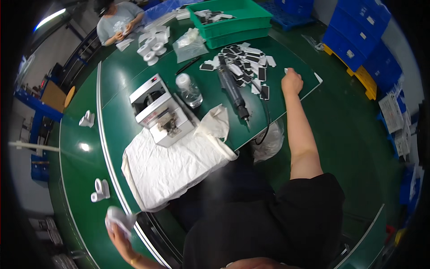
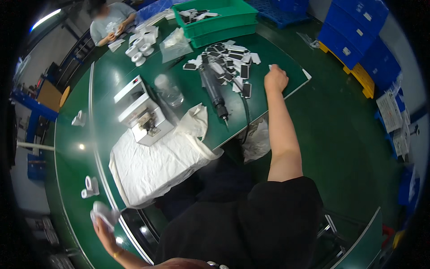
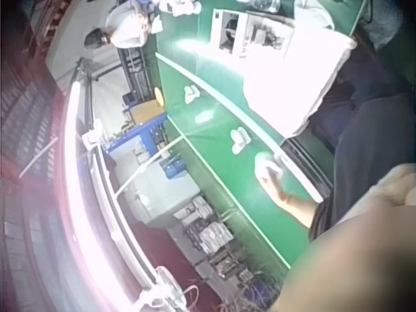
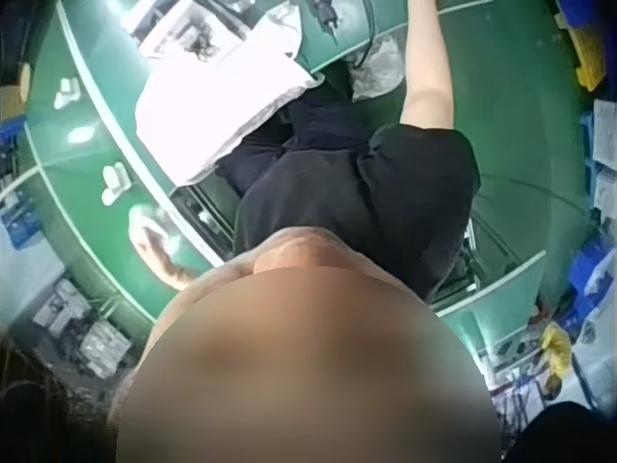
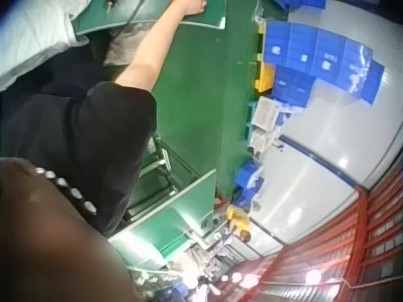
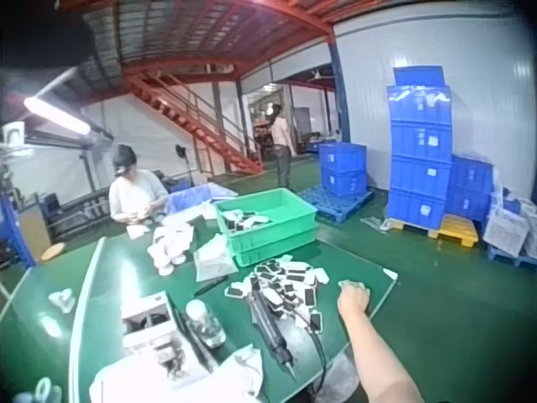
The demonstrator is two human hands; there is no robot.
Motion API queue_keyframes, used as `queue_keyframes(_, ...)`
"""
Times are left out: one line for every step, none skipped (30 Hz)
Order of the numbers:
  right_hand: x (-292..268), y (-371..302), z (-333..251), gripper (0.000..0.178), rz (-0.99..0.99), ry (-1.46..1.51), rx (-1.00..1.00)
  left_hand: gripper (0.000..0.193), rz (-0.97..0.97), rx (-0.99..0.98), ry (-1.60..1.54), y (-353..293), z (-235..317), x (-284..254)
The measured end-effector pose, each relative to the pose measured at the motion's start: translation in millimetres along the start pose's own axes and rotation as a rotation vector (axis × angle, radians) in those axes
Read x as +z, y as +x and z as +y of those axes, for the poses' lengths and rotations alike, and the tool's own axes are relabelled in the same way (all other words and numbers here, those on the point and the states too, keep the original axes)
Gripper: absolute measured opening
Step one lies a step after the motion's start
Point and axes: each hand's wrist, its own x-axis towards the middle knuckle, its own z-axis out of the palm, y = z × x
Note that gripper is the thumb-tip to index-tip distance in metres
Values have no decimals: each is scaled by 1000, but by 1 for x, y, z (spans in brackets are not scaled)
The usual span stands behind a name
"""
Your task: Assembling white plastic casings by fitting internal parts, using a power screwdriver, and wiping them clean.
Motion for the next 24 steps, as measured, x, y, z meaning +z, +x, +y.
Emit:
queue_keyframes(2,0,-1,26,-17,68,46,47,15,-9,-62,10,-8,25)
queue_keyframes(3,-3,-4,28,109,157,2,49,-115,29,-158,13,-7,58)
queue_keyframes(1,-8,0,32,228,254,-39,51,-201,63,-203,18,-3,94)
queue_keyframes(0,-11,14,37,305,397,-130,50,-123,43,-258,18,8,148)
queue_keyframes(-9,-16,17,36,329,623,-170,47,-176,52,-272,17,22,193)
queue_keyframes(-38,-29,-5,37,132,822,-9,41,-247,41,-336,31,10,211)
queue_keyframes(-68,-43,-25,37,-73,990,167,35,-298,2,-413,31,13,235)
queue_keyframes(-78,-60,-36,36,-172,1026,36,34,-331,17,-418,26,20,256)
queue_keyframes(-85,-76,-48,35,-269,1063,-98,34,-302,-28,-474,23,12,270)
queue_keyframes(-102,-104,-71,37,-335,1080,-211,33,-298,-44,-480,17,14,284)
queue_keyframes(-120,-136,-94,39,-390,1091,-319,32,-308,-61,-490,12,16,295)
queue_keyframes(-127,-160,-110,38,-521,1159,-376,31,-342,-74,-508,11,9,299)
queue_keyframes(-133,-182,-124,39,-657,1225,-429,32,-375,-88,-526,11,-2,302)
queue_keyframes(-150,-204,-142,36,-741,1261,-532,37,-384,-108,-529,13,-16,304)
queue_keyframes(-168,-221,-156,35,-828,1300,-628,37,-376,-126,-528,12,-18,308)
queue_keyframes(-177,-233,-163,31,-877,1263,-680,46,-398,-184,-525,10,-17,312)
queue_keyframes(-182,-242,-169,27,-926,1229,-730,56,-420,-242,-519,9,-17,314)
queue_keyframes(-186,-252,-177,27,-948,1222,-725,54,-384,-221,-469,6,-18,313)
queue_keyframes(-189,-259,-183,28,-1028,1241,-688,54,-378,-239,-472,2,-16,314)
queue_keyframes(-190,-265,-188,28,-1107,1258,-649,47,-377,-217,-488,-1,-11,315)
queue_keyframes(-190,-268,-191,28,-1124,1249,-644,42,-372,-192,-502,-3,-8,314)
queue_keyframes(-189,-271,-195,30,-1080,1221,-782,45,-393,-184,-513,-4,-9,311)
queue_keyframes(-188,-273,-198,32,-1031,1192,-920,45,-384,-196,-516,-7,-8,310)
queue_keyframes(-186,-276,-201,27,-997,1156,-958,46,-390,-191,-516,-9,-4,309)
